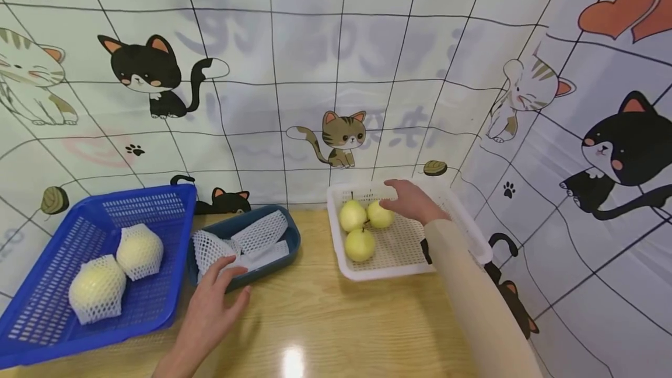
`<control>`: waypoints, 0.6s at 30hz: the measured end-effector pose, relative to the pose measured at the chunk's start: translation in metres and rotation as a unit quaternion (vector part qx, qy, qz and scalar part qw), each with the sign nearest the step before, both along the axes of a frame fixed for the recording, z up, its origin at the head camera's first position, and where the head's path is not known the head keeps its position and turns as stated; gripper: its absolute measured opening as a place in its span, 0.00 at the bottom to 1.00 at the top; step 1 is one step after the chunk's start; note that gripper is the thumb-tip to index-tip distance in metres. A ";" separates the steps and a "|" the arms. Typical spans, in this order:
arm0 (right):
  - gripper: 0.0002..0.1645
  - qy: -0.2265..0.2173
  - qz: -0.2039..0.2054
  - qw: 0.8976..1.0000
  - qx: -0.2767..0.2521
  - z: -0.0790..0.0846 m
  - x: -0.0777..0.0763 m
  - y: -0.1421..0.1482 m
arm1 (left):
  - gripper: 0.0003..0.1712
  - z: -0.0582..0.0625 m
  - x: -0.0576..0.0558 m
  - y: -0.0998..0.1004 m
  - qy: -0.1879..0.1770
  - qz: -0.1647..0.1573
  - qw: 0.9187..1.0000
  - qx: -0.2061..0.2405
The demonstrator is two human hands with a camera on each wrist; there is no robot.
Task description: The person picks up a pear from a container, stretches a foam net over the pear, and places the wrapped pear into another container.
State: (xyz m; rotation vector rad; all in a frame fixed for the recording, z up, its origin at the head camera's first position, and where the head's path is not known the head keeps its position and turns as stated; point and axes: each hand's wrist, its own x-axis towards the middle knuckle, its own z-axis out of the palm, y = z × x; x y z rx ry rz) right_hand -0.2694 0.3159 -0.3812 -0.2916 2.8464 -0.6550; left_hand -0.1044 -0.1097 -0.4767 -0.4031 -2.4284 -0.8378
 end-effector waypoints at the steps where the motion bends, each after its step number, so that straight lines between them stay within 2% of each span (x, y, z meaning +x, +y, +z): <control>1: 0.41 0.002 0.016 1.000 0.016 -0.002 -0.004 0.000 | 0.18 0.000 0.000 -0.001 0.002 0.000 1.000 0.002; 5: 0.42 0.007 0.068 0.994 0.091 -0.008 -0.015 0.000 | 0.18 0.001 0.002 -0.002 0.012 0.003 1.000 0.006; 9: 0.45 0.000 0.088 0.985 0.147 -0.016 -0.020 -0.003 | 0.18 -0.001 0.004 -0.003 0.022 0.004 1.000 0.009; 18: 0.46 -0.044 0.099 0.982 0.157 -0.039 -0.034 -0.024 | 0.19 0.001 0.005 -0.009 0.022 0.011 1.000 0.016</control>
